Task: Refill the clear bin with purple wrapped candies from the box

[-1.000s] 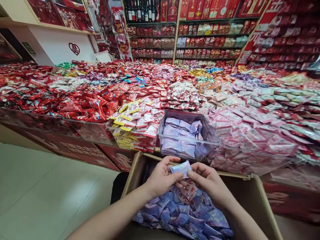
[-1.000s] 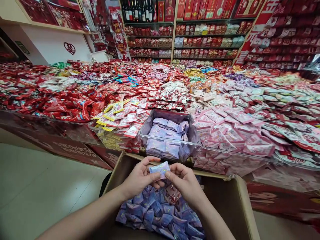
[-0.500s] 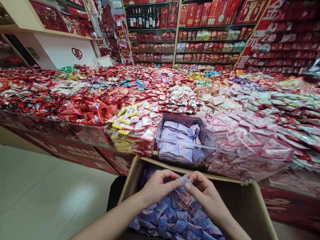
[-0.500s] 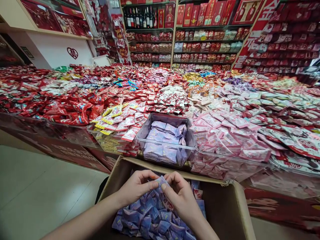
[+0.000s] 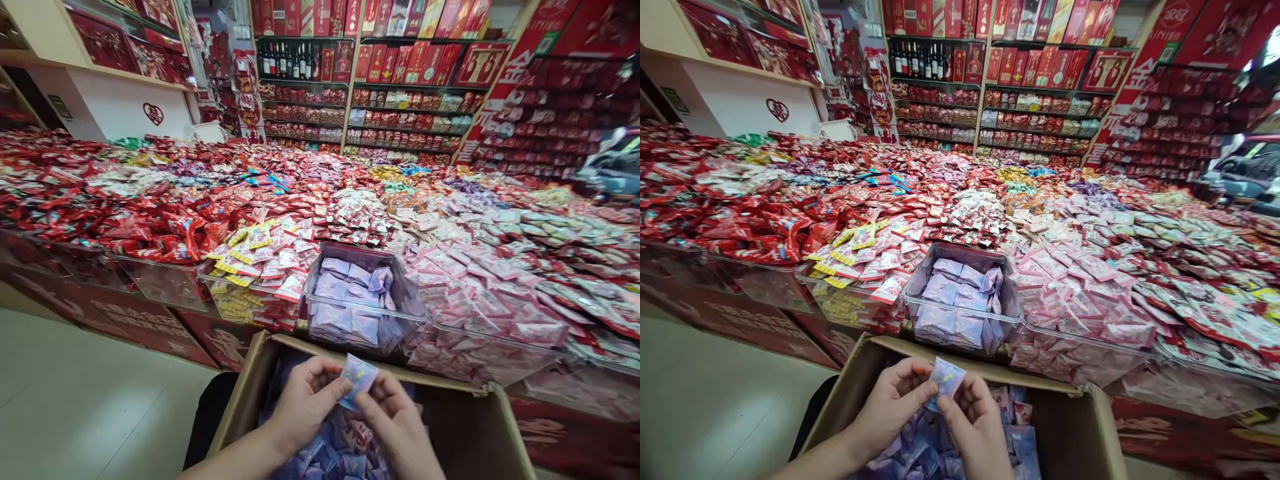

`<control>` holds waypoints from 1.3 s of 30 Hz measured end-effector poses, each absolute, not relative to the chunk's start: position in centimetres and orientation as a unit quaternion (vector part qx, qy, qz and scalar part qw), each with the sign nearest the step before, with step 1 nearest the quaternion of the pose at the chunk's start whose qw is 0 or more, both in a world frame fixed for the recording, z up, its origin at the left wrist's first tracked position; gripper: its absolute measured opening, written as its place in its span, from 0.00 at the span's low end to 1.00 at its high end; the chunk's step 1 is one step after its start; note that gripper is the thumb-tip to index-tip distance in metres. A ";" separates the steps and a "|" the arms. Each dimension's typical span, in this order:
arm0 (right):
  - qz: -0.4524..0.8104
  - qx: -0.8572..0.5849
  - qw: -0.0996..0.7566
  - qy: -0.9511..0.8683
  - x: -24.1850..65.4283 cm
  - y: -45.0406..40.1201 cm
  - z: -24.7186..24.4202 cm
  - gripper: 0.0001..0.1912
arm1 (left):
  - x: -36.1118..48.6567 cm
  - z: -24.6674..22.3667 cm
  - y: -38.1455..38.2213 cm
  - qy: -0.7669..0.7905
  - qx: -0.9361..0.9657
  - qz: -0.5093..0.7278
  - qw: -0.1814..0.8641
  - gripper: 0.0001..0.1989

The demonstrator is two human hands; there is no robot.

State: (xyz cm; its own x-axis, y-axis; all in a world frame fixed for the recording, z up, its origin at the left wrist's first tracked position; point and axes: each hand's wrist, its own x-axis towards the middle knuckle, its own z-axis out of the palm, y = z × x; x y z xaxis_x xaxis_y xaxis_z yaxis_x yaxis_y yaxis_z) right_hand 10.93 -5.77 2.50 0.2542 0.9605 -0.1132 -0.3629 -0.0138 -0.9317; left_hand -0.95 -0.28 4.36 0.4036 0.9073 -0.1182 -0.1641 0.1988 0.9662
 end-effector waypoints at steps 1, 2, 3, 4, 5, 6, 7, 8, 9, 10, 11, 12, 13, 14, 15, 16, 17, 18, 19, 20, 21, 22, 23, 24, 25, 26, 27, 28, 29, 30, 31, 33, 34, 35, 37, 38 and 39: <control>0.515 -0.490 0.618 -0.336 10.8 -5.9 2.7 0.13 | -1.1 4.5 -0.3 0.376 0.491 0.406 0.673 0.14; 0.488 -0.504 0.609 -0.369 10.9 -5.9 3.1 0.11 | -1.2 4.6 -0.3 0.375 0.487 0.411 0.673 0.14; 0.448 -0.520 0.603 -0.406 11.3 -5.8 3.7 0.09 | -1.3 4.7 -0.3 0.371 0.484 0.411 0.678 0.14; 0.398 -0.534 0.598 -0.447 11.9 -5.5 4.7 0.08 | -1.4 4.7 -0.3 0.365 0.484 0.405 0.684 0.14; 0.343 -0.543 0.588 -0.492 12.8 -5.0 6.0 0.10 | -1.5 4.7 -0.3 0.359 0.487 0.395 0.692 0.14; 0.288 -0.550 0.570 -0.538 13.8 -4.0 7.5 0.12 | -1.6 4.6 -0.3 0.353 0.493 0.383 0.697 0.14; 0.234 -0.554 0.546 -0.583 14.7 -2.7 9.1 0.14 | -1.7 4.5 -0.3 0.349 0.501 0.372 0.699 0.13; 0.201 -0.566 0.502 -0.623 15.6 -1.0 10.6 0.16 | -1.7 4.4 -0.3 0.346 0.510 0.364 0.698 0.13; 0.164 -0.579 0.463 -0.651 16.3 1.0 11.9 0.16 | -1.7 4.3 -0.3 0.345 0.519 0.357 0.695 0.12; 0.141 -0.590 0.416 -0.677 16.7 3.2 13.0 0.18 | -1.7 4.2 -0.3 0.345 0.528 0.349 0.693 0.11; 0.126 -0.604 0.365 -0.697 17.0 5.4 13.7 0.19 | -1.7 4.1 -0.3 0.347 0.536 0.340 0.690 0.10; 0.132 -0.609 0.303 -0.721 17.0 7.6 14.0 0.20 | -1.7 4.0 -0.3 0.352 0.542 0.331 0.688 0.09; 0.159 -0.610 0.235 -0.740 16.8 9.6 13.9 0.21 | -1.7 4.0 -0.4 0.357 0.546 0.323 0.685 0.08; 0.175 -0.610 0.186 -0.750 16.5 11.3 13.6 0.22 | -1.8 4.0 -0.4 0.362 0.550 0.317 0.682 0.07; 0.182 -0.602 0.146 -0.763 16.1 12.7 13.0 0.22 | -1.8 4.0 -0.4 0.366 0.553 0.313 0.679 0.07; 0.186 -0.591 0.114 -0.777 15.6 13.8 12.4 0.22 | -1.8 3.9 -0.4 0.369 0.556 0.311 0.677 0.06; 0.182 -0.578 0.091 -0.790 15.2 14.5 11.8 0.22 | -1.9 3.9 -0.4 0.371 0.559 0.308 0.675 0.06; 0.172 -0.570 0.072 -0.801 14.9 15.0 11.2 0.21 | -1.9 3.9 -0.4 0.371 0.563 0.306 0.672 0.06; 0.158 -0.568 0.057 -0.806 14.6 15.2 10.7 0.21 | -2.0 3.8 -0.4 0.372 0.568 0.303 0.669 0.06; 0.139 -0.575 0.048 -0.805 14.5 15.3 10.3 0.21 | -2.0 3.8 -0.4 0.373 0.574 0.300 0.665 0.06; 0.117 -0.586 0.044 -0.800 14.4 15.2 10.0 0.20 | -2.1 3.8 -0.3 0.372 0.583 0.296 0.659 0.06; 0.095 -0.600 0.043 -0.793 14.4 15.2 9.8 0.19 | -2.2 3.8 -0.3 0.371 0.597 0.293 0.648 0.06; 0.077 -0.610 0.042 -0.787 14.4 15.1 9.6 0.17 | -2.3 3.9 -0.4 0.369 0.616 0.290 0.632 0.07; 0.066 -0.616 0.038 -0.784 14.5 15.1 9.5 0.14 | -2.4 4.0 -0.4 0.368 0.639 0.288 0.611 0.07; 0.063 -0.617 0.035 -0.783 14.6 15.1 9.4 0.11 | -2.4 4.2 -0.5 0.367 0.664 0.287 0.585 0.07; 0.067 -0.618 0.031 -0.783 14.7 15.1 9.3 0.09 | -2.5 4.4 -0.5 0.369 0.687 0.287 0.556 0.07; 0.074 -0.617 0.031 -0.783 14.7 15.2 9.2 0.08 | -2.6 4.6 -0.6 0.372 0.706 0.288 0.529 0.07; 0.084 -0.616 0.032 -0.783 14.8 15.2 9.1 0.07 | -2.7 4.8 -0.7 0.375 0.721 0.289 0.506 0.07; 0.096 -0.613 0.037 -0.783 14.8 15.3 9.0 0.08 | -2.7 5.0 -0.7 0.376 0.732 0.291 0.488 0.07; 0.110 -0.609 0.044 -0.785 14.8 15.4 8.8 0.08 | -2.7 5.1 -0.7 0.374 0.741 0.293 0.474 0.07; 0.124 -0.601 0.051 -0.788 14.8 15.5 8.7 0.09 | -2.7 5.2 -0.7 0.370 0.748 0.296 0.464 0.07; 0.152 -0.584 0.068 -0.794 14.8 15.6 8.6 0.10 | -2.7 5.2 -0.7 0.356 0.760 0.303 0.452 0.07; 0.164 -0.578 0.079 -0.795 14.8 15.6 8.5 0.10 | -2.6 5.2 -0.7 0.351 0.764 0.305 0.448 0.07; 0.173 -0.576 0.090 -0.794 14.8 15.6 8.4 0.11 | -2.6 5.1 -0.7 0.346 0.767 0.307 0.444 0.07; 0.184 -0.588 0.108 -0.780 14.8 15.6 8.2 0.12 | -2.6 5.1 -0.8 0.339 0.773 0.307 0.439 0.07; 0.193 -0.598 0.115 -0.769 14.9 15.7 8.1 0.13 | -2.6 5.0 -0.9 0.335 0.777 0.306 0.437 0.07; 0.204 -0.607 0.120 -0.758 15.0 15.8 8.1 0.14 | -2.6 5.0 -0.9 0.332 0.779 0.305 0.435 0.07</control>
